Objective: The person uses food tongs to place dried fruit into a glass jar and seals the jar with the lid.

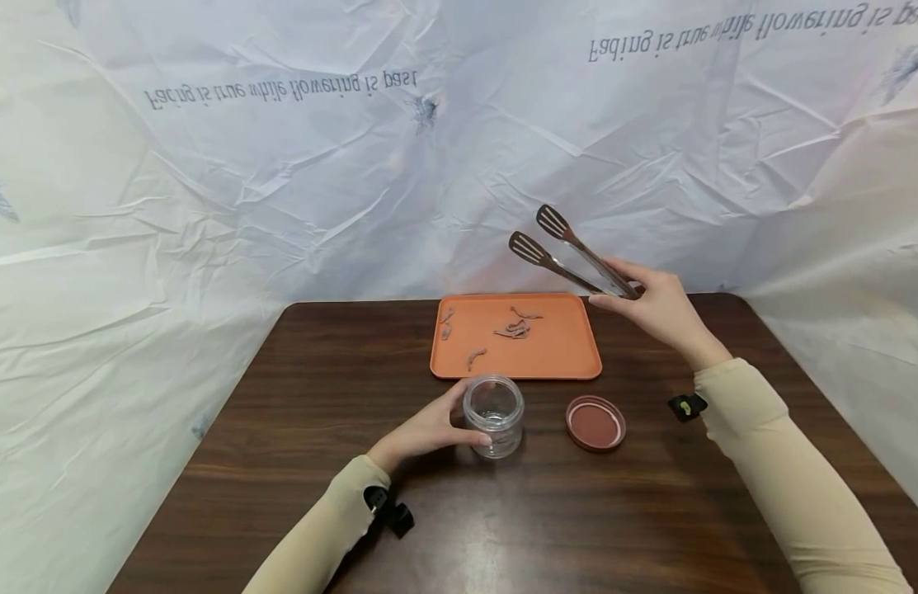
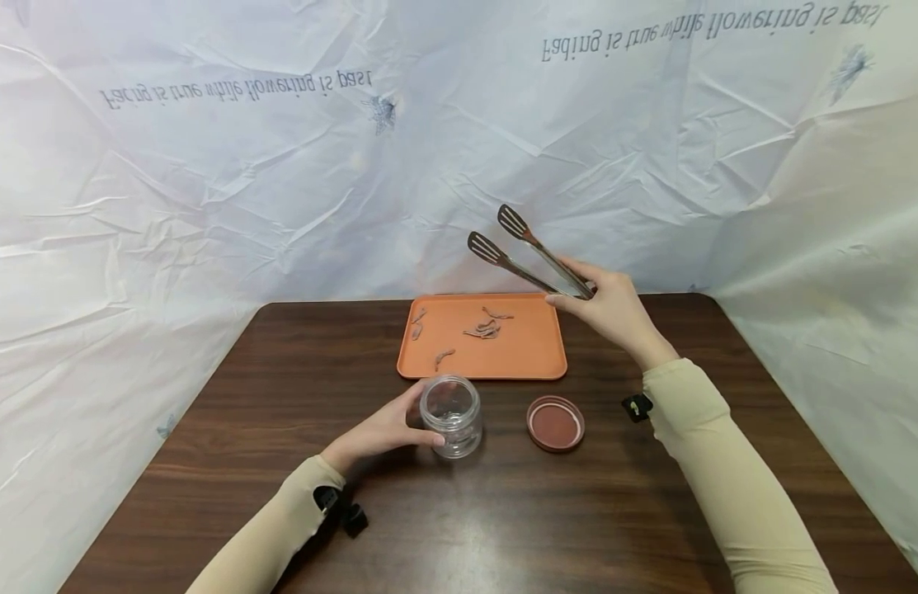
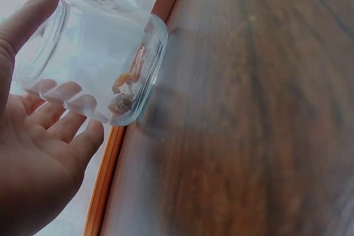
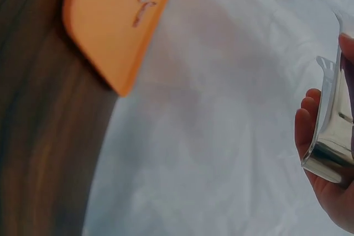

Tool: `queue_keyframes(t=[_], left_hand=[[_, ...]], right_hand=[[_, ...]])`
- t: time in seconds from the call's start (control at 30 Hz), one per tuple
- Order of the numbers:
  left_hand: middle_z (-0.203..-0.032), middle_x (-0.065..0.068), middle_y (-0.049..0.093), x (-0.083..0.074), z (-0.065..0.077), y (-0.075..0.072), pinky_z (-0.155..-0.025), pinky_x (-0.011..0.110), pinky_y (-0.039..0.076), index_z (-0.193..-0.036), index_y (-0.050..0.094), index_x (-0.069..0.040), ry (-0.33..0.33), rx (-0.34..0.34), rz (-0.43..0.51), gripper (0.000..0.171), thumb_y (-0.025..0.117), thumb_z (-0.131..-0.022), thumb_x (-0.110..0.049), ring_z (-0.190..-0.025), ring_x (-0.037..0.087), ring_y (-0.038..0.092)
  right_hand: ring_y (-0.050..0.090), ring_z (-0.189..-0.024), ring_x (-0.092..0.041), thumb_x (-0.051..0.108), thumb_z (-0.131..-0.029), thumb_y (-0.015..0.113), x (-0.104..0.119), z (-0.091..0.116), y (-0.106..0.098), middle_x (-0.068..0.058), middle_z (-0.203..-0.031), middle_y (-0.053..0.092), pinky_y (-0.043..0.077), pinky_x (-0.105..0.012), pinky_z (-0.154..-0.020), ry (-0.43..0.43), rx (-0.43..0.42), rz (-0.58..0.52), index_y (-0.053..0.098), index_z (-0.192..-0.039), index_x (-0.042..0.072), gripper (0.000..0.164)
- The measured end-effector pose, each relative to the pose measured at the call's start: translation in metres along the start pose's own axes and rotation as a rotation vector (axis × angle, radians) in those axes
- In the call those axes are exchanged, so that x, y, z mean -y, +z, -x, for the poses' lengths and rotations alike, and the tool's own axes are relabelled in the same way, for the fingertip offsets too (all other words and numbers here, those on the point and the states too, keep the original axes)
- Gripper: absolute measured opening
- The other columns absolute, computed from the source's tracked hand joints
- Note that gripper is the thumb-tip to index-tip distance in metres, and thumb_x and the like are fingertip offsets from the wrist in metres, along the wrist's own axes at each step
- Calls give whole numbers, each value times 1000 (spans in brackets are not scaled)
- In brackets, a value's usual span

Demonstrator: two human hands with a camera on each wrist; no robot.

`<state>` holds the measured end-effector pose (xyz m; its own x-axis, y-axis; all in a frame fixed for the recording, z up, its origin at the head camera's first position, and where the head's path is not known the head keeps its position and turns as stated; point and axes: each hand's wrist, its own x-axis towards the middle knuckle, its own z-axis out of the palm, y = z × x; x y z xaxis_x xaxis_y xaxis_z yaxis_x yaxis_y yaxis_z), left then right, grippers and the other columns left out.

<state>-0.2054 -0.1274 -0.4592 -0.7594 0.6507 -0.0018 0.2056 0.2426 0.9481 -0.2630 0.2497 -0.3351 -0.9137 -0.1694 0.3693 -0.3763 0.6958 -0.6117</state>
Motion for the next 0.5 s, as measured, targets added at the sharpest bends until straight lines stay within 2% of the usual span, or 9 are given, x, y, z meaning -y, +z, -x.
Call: queue_keyframes(t=[0.1,0.3,0.5], left_hand=[[-148,1,48,0,-1,0,-107,42,41,-155,30,-34,15,4,-2,88,83,-86,-29,-135,17,49],[-148,0,48,-1,-1,1,-106,39,42,-155,30,-35,21,4,-2,87,83,-86,-27,-135,18,49],[-149,4,47,0,-1,1,-104,39,44,-157,30,-30,46,7,13,89,83,-86,-21,-134,22,51]], right_hand=[[64,-102,-36,49,-88,76,-10,-3,6,-20,-136,60,49,-47,-71,12,-2,-8,51,-150,25,71],[61,-113,-39,53,-89,74,-29,-4,18,-22,-140,56,49,-55,-85,58,-2,-34,50,-151,20,75],[58,-117,-39,54,-89,72,-44,-3,32,-23,-142,54,48,-56,-88,124,57,-66,47,-153,15,79]])
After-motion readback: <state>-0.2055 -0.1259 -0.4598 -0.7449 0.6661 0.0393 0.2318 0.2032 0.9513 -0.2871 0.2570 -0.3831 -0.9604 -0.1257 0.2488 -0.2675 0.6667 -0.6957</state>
